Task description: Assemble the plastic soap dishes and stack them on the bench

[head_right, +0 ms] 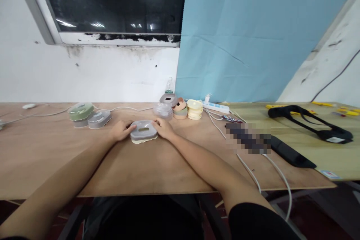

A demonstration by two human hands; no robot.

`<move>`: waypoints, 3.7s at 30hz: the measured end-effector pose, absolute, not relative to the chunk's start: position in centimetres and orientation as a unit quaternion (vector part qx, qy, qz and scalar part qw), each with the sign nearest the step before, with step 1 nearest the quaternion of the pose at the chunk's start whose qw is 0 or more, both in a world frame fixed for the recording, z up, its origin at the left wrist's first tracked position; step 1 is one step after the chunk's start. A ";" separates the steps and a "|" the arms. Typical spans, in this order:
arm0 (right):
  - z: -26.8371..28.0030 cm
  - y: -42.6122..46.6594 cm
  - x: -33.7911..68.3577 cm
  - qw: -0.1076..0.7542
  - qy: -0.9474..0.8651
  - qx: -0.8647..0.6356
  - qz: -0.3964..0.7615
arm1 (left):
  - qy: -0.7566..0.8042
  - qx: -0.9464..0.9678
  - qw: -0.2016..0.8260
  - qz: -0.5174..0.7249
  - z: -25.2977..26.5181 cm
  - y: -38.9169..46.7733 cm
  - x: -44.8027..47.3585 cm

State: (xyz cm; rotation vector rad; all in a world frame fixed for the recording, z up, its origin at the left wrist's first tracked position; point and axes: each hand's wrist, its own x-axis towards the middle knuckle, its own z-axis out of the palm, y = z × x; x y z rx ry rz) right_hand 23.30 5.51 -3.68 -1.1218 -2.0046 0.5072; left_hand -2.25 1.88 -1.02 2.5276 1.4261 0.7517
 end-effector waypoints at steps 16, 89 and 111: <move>-2.9 5.7 24.1 0.299 -0.833 -0.420 0.200 | 0.526 0.819 0.119 0.197 -2.1 3.5 -2.6; -3.4 7.5 26.3 0.501 -0.746 -0.439 -0.023 | 0.503 0.794 0.064 0.335 -2.2 2.7 -2.3; -3.2 5.7 23.2 0.366 -0.795 -0.424 0.234 | 0.481 0.831 0.084 0.267 -0.5 1.5 -2.0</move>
